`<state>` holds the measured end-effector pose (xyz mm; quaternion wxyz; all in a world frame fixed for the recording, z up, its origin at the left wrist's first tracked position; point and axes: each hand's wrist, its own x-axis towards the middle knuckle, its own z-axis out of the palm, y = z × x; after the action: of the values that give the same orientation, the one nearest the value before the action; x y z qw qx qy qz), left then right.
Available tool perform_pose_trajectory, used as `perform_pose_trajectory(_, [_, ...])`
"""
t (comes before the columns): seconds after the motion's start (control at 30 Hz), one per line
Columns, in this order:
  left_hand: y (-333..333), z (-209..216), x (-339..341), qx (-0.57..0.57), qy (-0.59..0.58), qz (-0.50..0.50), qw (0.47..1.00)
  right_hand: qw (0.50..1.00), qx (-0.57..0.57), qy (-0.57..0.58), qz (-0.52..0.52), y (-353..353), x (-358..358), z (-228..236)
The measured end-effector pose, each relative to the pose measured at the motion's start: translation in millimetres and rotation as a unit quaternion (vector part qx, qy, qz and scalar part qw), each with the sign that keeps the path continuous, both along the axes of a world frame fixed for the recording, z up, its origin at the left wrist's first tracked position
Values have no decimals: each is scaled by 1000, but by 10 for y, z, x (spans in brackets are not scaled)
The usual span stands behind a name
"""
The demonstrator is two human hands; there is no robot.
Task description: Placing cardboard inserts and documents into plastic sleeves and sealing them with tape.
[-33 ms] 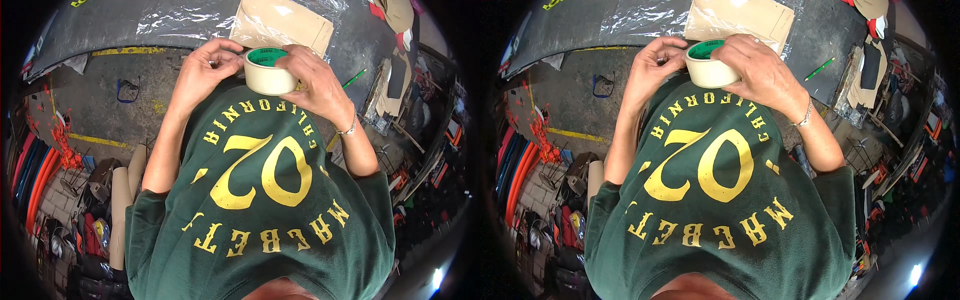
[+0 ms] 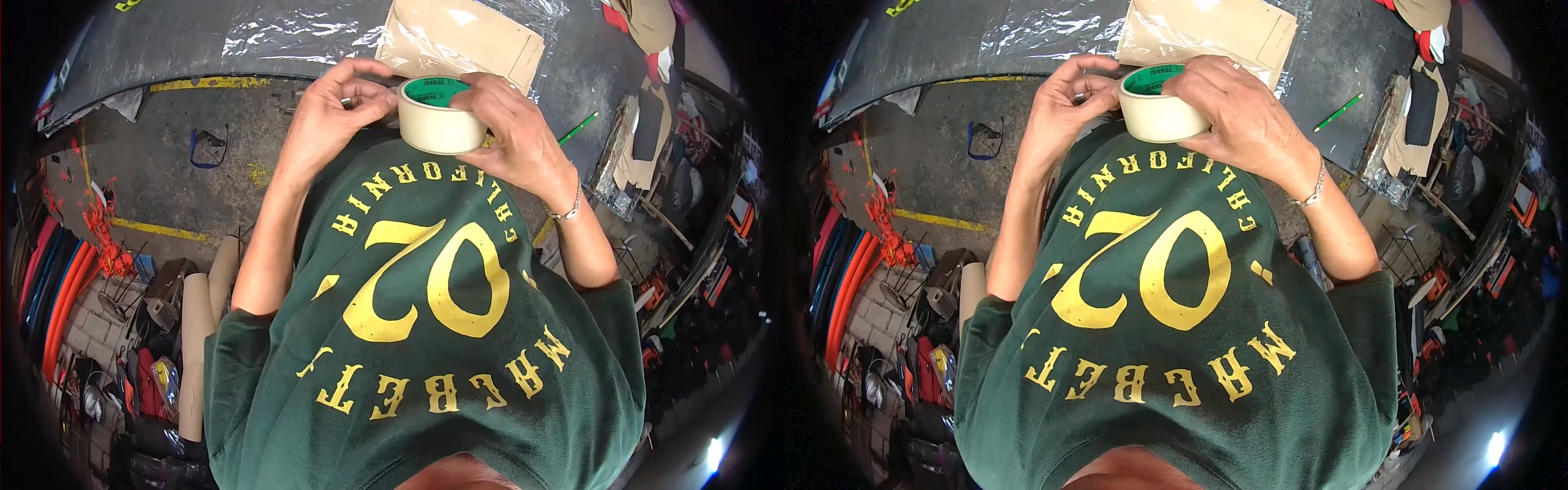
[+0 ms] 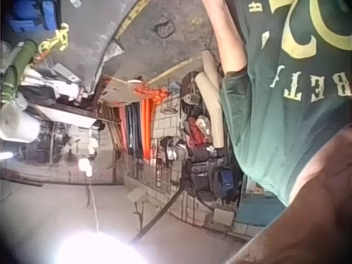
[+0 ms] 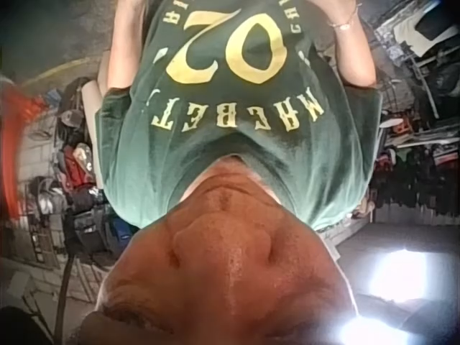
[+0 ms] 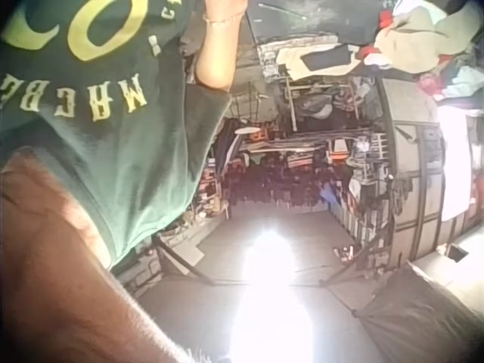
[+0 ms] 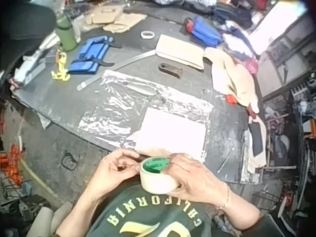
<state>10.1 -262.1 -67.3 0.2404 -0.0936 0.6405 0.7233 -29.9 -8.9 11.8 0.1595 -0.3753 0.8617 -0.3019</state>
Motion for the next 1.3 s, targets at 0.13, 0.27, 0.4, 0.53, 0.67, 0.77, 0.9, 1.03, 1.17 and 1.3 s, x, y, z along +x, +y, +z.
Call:
perform_pose_trajectory(0.13, [69, -129, 63, 207, -91, 72, 971, 999, -27, -13, -30, 54, 43, -45])
perform_pose_trajectory(0.27, [133, -249, 189, 321, -192, 106, 921, 1000, -20, -10, -21, 66, 65, -47])
perform_pose_trajectory(0.4, [206, -139, 200, 287, -160, 145, 933, 999, -10, -23, -22, 81, 96, -70])
perform_pose_trajectory(0.53, [94, -171, 181, 240, -117, 124, 956, 997, -31, -55, -40, 61, 113, -96])
perform_pose_trajectory(0.67, [0, 80, -110, 23, 39, 65, 997, 990, -54, -105, -83, -26, -15, -48])
perform_pose_trajectory(0.77, [-141, 172, -391, -55, 93, 7, 994, 980, -73, -146, -114, -80, -197, 52])
perform_pose_trajectory(0.9, [-316, 107, -676, -88, 68, 46, 993, 978, -66, -147, -129, 114, -304, -50])
perform_pose_trajectory(1.03, [-779, 112, -733, -124, 74, 33, 989, 959, 18, -205, -196, 617, -195, 26])
perform_pose_trajectory(1.17, [-1594, -153, -779, -173, 51, 59, 982, 941, 103, -215, -242, 1636, -19, -91])
perform_pose_trajectory(1.3, [-1764, -182, -722, -198, 48, 78, 976, 933, 100, -188, -290, 2165, 132, -239])
